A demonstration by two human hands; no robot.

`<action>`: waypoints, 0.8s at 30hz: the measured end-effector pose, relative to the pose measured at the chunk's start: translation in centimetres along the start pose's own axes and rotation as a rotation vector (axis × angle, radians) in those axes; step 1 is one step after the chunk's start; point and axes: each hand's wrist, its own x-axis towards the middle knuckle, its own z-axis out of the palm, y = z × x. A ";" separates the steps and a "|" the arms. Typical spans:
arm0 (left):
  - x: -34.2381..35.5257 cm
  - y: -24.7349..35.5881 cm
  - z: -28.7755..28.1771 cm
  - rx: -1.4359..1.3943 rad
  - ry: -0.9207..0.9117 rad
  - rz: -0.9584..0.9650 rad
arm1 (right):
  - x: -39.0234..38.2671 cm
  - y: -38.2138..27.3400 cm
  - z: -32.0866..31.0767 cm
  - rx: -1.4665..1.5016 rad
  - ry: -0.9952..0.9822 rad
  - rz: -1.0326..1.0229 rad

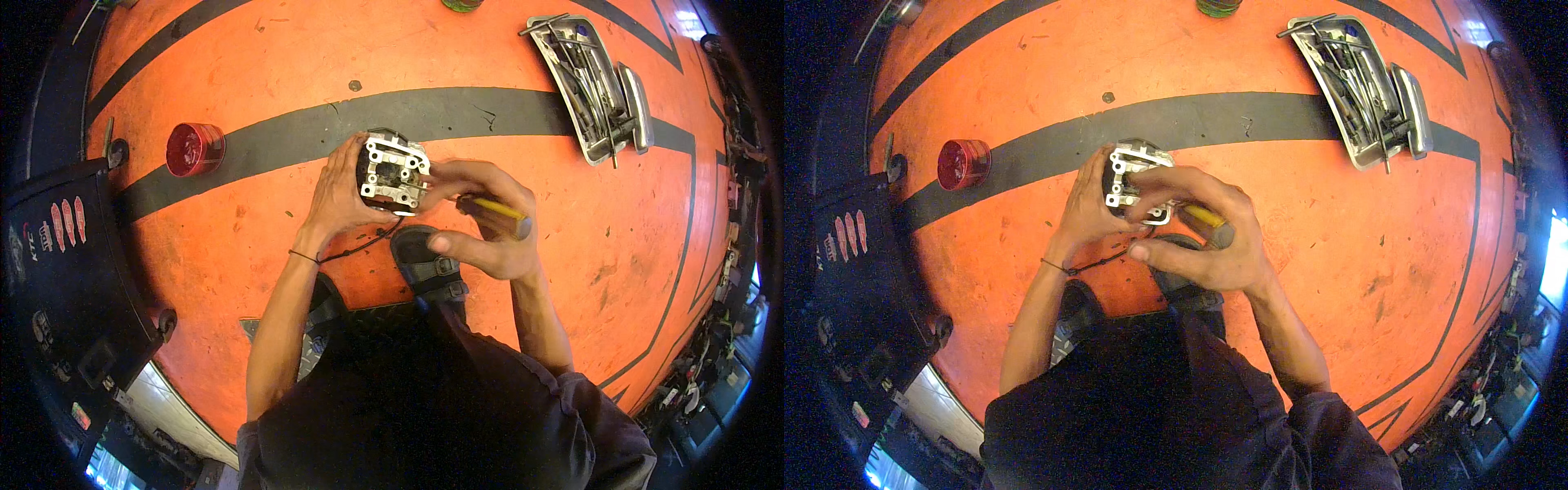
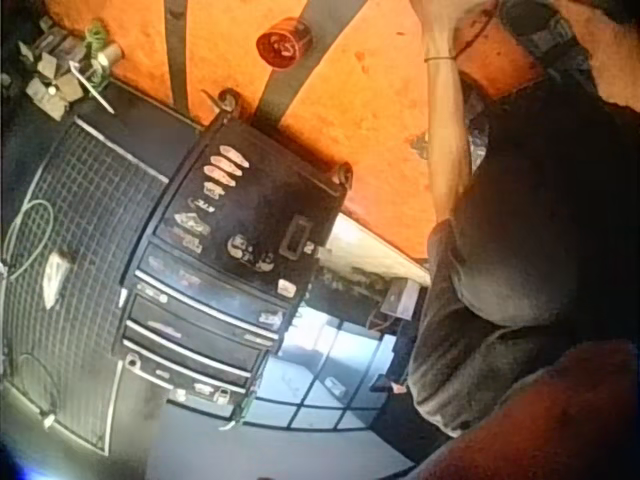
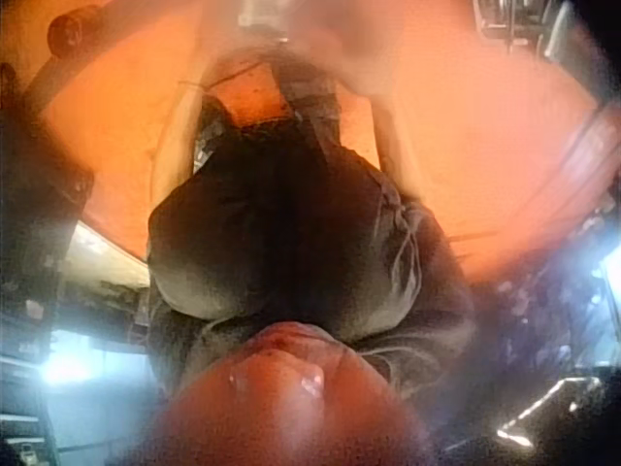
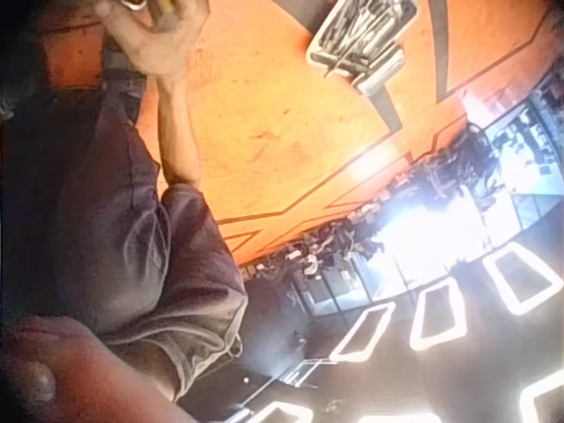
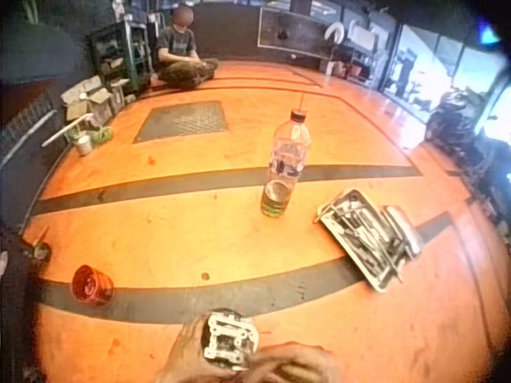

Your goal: The person cleans a metallic mechanical part with a green air nozzle, then uses a screwdriver and wrench to adjust internal components. They retrieve a small part from a drawer and continue manipulating the assembly on an orange workshop floor.

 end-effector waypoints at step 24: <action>-1.5 1.0 3.8 -0.012 0.191 -0.145 | -7.7 6.2 2.6 0.233 0.553 -0.386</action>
